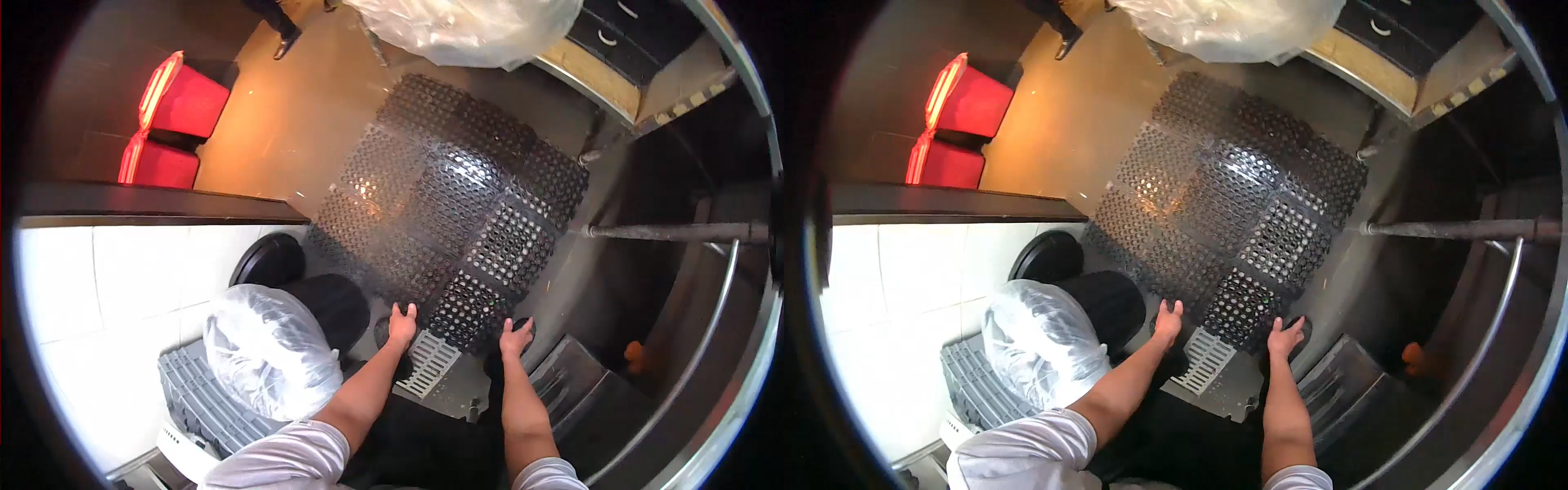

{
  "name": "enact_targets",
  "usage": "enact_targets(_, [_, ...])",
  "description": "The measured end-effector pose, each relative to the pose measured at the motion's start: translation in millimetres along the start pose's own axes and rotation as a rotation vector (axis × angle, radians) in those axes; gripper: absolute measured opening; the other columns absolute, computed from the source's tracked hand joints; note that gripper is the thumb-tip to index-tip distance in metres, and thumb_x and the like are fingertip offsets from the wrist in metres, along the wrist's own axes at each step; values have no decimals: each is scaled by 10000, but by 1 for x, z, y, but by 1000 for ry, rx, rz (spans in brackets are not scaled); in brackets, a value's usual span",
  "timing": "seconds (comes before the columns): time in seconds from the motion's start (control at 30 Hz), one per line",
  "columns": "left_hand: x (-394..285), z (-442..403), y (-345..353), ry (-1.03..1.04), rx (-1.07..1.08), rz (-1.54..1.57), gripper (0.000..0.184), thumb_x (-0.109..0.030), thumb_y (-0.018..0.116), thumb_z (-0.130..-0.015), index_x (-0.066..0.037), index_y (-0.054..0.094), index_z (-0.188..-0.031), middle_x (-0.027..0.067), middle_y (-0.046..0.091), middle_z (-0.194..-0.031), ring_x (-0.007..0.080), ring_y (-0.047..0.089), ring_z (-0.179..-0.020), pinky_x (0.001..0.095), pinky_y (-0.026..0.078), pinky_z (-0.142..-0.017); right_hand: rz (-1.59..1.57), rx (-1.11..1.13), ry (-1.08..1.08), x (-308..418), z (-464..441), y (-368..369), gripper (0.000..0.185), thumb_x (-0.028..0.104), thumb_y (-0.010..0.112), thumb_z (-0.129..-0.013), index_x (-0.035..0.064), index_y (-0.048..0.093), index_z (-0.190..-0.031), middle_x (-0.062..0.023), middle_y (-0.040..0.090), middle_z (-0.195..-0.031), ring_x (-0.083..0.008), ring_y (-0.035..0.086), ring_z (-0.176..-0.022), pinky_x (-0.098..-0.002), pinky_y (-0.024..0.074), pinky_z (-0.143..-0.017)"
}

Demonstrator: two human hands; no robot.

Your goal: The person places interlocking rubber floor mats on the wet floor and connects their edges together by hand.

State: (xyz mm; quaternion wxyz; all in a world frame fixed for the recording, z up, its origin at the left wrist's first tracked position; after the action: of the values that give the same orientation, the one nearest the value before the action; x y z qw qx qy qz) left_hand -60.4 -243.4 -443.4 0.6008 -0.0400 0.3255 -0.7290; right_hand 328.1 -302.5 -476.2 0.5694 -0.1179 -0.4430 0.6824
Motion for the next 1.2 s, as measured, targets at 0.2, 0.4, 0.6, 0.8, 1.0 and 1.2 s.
enact_targets(0.2, [-52, 53, -64, 149, 3, 24, 775, -434, 608, -955, 13, 312, -1515, 284, 411, -1497, 391, 428, -1379, 421, 346, -1130, 5, -63, -66, 52, 12, -79, 837, 294, 693, -917, 80, 199, -1558, -342, 325, -1436, -476, 398, -1300, -484, 355, -1086])
enact_targets(0.4, [-72, 105, -154, 244, 39, 321, 714, -341, 619, -977, -19, 296, -1526, 245, 412, -1502, 317, 495, -1323, 377, 392, -1090, -39, -136, -163, 98, 52, -151, 819, 304, 702, -902, 86, 249, -1548, -328, 356, -1430, -465, 399, -1317, -466, 346, -1115])
enact_targets(0.6, [-78, 146, -231, 392, 68, 554, 663, -310, 608, -996, -86, 285, -1530, 125, 466, -1389, 167, 560, -1044, 330, 501, -840, -19, -167, -129, 97, 83, -186, 827, 271, 711, -894, 83, 242, -1548, -327, 332, -1427, -453, 382, -1319, -457, 329, -1122])
enact_targets(0.8, [-67, 167, -274, 374, 36, 592, 648, -309, 608, -999, -76, 294, -1516, 85, 509, -1285, 141, 567, -1003, 311, 507, -797, 49, -152, -112, 65, 93, -191, 869, 270, 729, -874, 86, 223, -1556, -339, 341, -1412, -462, 400, -1292, -463, 340, -1113])
enact_targets(1.0, [-55, 184, -280, 369, -1, 476, 662, -320, 609, -998, -88, 284, -1525, 146, 445, -1405, 162, 555, -987, 333, 502, -803, 12, -151, -55, 52, 101, -211, 873, 237, 740, -858, 72, 230, -1547, -342, 321, -1406, -468, 375, -1295, -465, 323, -1116])
enact_targets(1.2, [-54, 214, -285, 334, -12, 420, 660, -369, 619, -989, -96, 324, -1513, 151, 429, -1441, 197, 557, -1067, 352, 491, -843, -30, -140, -113, 70, 99, -218, 871, 235, 744, -860, 65, 234, -1546, -346, 308, -1425, -459, 363, -1305, -462, 320, -1113])
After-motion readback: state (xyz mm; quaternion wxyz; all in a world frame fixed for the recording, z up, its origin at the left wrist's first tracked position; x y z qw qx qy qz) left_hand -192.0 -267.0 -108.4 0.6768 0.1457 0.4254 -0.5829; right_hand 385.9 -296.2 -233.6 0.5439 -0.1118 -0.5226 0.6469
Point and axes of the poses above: each hand's wrist, its own z-axis away from the middle knuckle, its own y-axis out of the palm, x = y × z, the point moved 9 cm from there along -z, towards the middle knuckle
